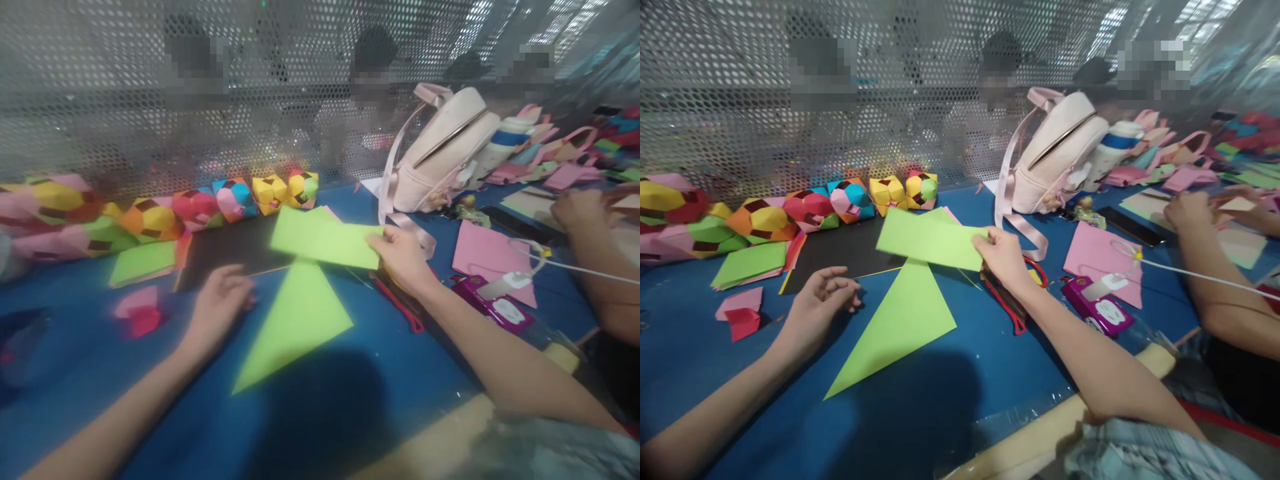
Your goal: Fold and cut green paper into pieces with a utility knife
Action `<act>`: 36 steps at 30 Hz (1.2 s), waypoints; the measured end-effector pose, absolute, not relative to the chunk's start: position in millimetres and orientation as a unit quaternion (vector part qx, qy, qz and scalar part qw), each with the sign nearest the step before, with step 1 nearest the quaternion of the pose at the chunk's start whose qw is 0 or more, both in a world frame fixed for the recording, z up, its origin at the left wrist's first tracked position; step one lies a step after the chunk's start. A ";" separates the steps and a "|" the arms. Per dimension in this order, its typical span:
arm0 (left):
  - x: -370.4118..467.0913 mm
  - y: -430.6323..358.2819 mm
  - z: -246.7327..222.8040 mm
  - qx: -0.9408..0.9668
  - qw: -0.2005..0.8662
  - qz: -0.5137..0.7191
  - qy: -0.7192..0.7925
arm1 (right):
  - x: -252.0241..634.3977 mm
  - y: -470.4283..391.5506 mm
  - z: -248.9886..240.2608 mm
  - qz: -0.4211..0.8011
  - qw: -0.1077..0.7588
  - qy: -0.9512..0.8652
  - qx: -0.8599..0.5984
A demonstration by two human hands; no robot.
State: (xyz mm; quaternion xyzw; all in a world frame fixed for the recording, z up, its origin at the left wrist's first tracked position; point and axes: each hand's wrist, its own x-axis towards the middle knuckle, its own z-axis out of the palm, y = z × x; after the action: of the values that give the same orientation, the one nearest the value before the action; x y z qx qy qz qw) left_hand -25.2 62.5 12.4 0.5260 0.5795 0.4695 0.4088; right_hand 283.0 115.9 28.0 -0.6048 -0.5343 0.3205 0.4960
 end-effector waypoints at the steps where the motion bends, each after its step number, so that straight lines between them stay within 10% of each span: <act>1: -24.3 60.5 10.6 0.558 0.391 0.444 0.581 | 288.6 120.8 28.2 0.313 0.501 -0.526 -0.612; 14: -11.5 16.9 -23.8 0.915 0.036 0.211 0.343 | 300.6 143.4 5.5 0.357 0.484 -0.495 -0.627; 30: -11.6 21.5 -30.8 0.887 0.065 0.266 0.371 | 283.5 137.8 12.0 0.205 0.294 -0.698 -0.620; 36: -11.7 26.0 -6.0 0.799 0.227 0.270 0.486 | 299.4 129.7 23.7 0.103 0.209 -0.722 -0.651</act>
State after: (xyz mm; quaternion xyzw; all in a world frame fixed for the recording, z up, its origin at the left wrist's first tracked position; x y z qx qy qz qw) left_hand -11.7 26.0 -6.0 0.7992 0.4863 0.2704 0.2275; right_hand 299.4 129.7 23.7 -0.6512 -0.7222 0.1031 0.2088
